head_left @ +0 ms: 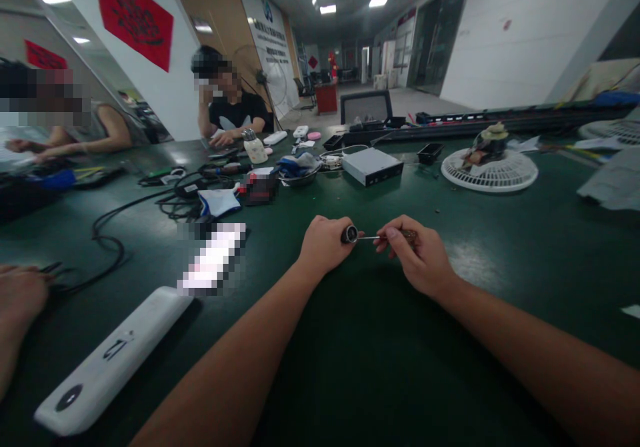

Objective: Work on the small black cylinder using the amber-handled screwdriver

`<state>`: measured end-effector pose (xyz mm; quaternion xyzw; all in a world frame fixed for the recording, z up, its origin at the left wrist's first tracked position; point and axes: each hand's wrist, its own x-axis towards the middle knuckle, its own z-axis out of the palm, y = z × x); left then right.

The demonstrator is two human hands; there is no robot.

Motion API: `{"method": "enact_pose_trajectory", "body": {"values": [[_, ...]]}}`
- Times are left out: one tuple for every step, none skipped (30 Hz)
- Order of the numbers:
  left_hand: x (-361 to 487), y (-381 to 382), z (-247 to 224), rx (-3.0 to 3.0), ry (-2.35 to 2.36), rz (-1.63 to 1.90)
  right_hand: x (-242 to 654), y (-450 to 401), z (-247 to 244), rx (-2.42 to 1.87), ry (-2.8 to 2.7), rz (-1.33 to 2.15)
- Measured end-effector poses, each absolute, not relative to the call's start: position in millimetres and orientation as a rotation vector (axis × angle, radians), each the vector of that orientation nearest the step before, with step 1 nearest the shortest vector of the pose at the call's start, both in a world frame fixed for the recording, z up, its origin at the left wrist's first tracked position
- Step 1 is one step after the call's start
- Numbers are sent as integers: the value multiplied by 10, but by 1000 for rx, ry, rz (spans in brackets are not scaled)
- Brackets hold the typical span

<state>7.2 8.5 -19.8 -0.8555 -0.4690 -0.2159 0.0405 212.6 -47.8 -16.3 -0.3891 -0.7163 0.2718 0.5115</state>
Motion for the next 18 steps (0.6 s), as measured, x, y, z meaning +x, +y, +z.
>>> {"method": "enact_pose_trajectory", "body": {"values": [[72,85,-196,-2621,-1437,-661,2125,-475,-162,-959,-1709,631],[73,85,-196,-2622,-1438,-662,2123,-472,-160,-978,-1695,611],[73,86,-196,-2622,-1439,-664,2120,-469,-159,-987,-1685,601],[73,86,-197,-2622,-1439,-668,2116,-467,-157,-988,-1686,605],[73,87,-198,-2621,-1438,-673,2112,-466,-156,-978,-1696,620],[73,87,-199,-2620,-1435,-673,2108,-466,-156,-961,-1712,644],[73,87,-200,-2618,-1433,-670,2107,-467,-155,-942,-1735,671],[73,86,-201,-2615,-1433,-666,2107,-469,-155,-924,-1759,695],[73,85,-201,-2612,-1434,-664,2109,-471,-154,-909,-1780,712],[73,84,-201,-2612,-1433,-662,2112,-473,-154,-902,-1793,720],[73,83,-201,-2613,-1433,-660,2117,-475,-153,-902,-1792,716],[74,83,-200,-2615,-1432,-660,2121,-476,-152,-912,-1780,700],[74,82,-200,-2616,-1430,-661,2124,-475,-151,-928,-1756,676],[75,82,-199,-2617,-1428,-663,2126,-474,-150,-947,-1728,650],[75,82,-199,-2615,-1428,-667,2126,-473,-149,-963,-1703,630],[75,83,-198,-2614,-1429,-672,2124,-473,-148,-971,-1686,621],[75,84,-198,-2614,-1430,-677,2121,-473,-147,-970,-1682,629],[75,85,-198,-2615,-1430,-680,2117,-474,-146,-958,-1690,651]]}}
